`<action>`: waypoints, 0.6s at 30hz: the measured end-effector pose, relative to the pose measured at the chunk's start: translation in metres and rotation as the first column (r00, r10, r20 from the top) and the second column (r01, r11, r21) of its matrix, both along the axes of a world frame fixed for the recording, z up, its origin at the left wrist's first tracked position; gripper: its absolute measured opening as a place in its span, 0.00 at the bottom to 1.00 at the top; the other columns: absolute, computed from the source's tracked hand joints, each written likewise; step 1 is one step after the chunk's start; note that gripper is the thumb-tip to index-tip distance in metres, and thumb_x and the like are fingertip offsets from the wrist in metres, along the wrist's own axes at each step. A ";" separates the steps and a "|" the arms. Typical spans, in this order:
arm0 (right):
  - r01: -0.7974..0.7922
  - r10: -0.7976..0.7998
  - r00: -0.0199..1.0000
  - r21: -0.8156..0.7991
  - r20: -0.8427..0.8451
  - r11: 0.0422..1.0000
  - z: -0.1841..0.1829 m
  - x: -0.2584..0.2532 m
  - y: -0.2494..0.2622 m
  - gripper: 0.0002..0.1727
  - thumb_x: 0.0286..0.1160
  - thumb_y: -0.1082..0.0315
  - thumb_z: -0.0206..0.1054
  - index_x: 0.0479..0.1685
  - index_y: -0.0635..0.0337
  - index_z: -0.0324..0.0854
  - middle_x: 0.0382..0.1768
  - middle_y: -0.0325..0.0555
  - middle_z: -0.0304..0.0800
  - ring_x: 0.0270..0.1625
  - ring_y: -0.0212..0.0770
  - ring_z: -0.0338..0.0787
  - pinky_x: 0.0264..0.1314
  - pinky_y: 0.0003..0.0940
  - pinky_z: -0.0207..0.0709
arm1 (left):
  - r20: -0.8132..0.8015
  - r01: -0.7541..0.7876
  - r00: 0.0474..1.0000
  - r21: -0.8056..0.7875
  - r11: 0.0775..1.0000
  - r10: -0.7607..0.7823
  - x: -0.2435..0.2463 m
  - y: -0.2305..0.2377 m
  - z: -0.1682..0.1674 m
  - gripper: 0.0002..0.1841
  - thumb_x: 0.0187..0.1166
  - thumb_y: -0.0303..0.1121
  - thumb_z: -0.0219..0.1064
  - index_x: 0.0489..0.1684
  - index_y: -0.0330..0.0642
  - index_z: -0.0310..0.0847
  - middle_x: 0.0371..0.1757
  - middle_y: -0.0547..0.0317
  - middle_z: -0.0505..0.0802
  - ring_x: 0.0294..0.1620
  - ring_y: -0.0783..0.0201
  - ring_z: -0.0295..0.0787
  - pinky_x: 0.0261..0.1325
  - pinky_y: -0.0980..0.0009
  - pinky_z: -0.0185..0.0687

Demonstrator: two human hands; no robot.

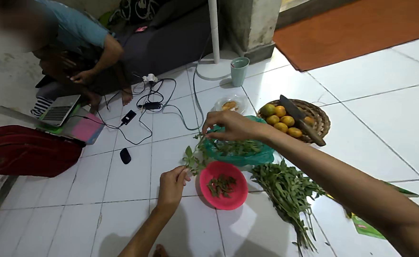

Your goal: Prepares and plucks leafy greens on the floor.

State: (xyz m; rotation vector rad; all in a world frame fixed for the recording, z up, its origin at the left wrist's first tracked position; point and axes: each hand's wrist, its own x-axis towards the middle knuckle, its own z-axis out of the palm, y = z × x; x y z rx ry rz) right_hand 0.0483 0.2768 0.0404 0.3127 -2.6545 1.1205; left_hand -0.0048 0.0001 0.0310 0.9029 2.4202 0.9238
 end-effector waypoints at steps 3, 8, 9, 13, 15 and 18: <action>-0.045 0.042 0.998 0.068 0.040 0.997 0.003 -0.002 -0.005 0.10 0.82 0.68 0.66 0.49 0.60 0.94 0.42 0.53 0.91 0.46 0.49 0.89 0.51 0.50 0.80 | -0.125 0.062 0.990 -0.019 0.998 -0.063 0.002 -0.001 -0.003 0.13 0.87 0.26 0.58 0.49 0.28 0.91 0.34 0.50 0.95 0.30 0.64 0.89 0.40 0.70 0.83; -0.160 0.129 0.951 0.090 0.282 0.983 0.012 -0.002 -0.005 0.12 0.85 0.67 0.65 0.48 0.65 0.92 0.45 0.56 0.90 0.48 0.52 0.87 0.58 0.53 0.77 | -0.190 0.109 0.976 -0.005 0.994 -0.108 0.004 -0.003 -0.007 0.13 0.86 0.25 0.58 0.49 0.29 0.91 0.33 0.49 0.95 0.30 0.62 0.90 0.41 0.68 0.84; -0.172 0.132 0.938 0.101 0.322 0.980 0.014 -0.002 -0.006 0.13 0.86 0.66 0.65 0.48 0.66 0.91 0.46 0.57 0.90 0.49 0.53 0.87 0.58 0.55 0.76 | -0.196 0.110 0.975 -0.001 0.994 -0.108 0.003 -0.003 -0.007 0.13 0.86 0.25 0.59 0.48 0.28 0.92 0.33 0.49 0.95 0.29 0.62 0.90 0.40 0.68 0.85; -0.181 0.132 0.922 0.105 0.365 0.978 0.014 -0.001 -0.009 0.11 0.84 0.68 0.66 0.48 0.68 0.91 0.50 0.60 0.89 0.54 0.57 0.87 0.63 0.59 0.75 | -0.191 0.117 0.975 -0.009 0.993 -0.117 0.003 -0.002 -0.008 0.13 0.86 0.25 0.58 0.50 0.28 0.91 0.34 0.48 0.95 0.30 0.60 0.91 0.41 0.67 0.86; -0.188 0.136 0.912 0.101 0.388 0.977 0.013 -0.001 -0.011 0.11 0.83 0.68 0.68 0.48 0.67 0.91 0.51 0.60 0.89 0.56 0.57 0.87 0.63 0.58 0.74 | -0.180 0.120 0.976 -0.016 0.993 -0.121 0.004 -0.001 -0.008 0.13 0.86 0.25 0.58 0.50 0.28 0.91 0.34 0.48 0.95 0.30 0.61 0.91 0.41 0.67 0.85; -0.198 0.140 0.901 0.102 0.410 0.975 0.013 -0.001 -0.014 0.11 0.81 0.68 0.70 0.47 0.67 0.91 0.53 0.61 0.88 0.57 0.58 0.86 0.64 0.59 0.73 | -0.175 0.120 0.977 -0.022 0.992 -0.122 0.004 0.000 -0.008 0.13 0.87 0.26 0.59 0.49 0.29 0.91 0.34 0.49 0.95 0.30 0.62 0.90 0.41 0.68 0.85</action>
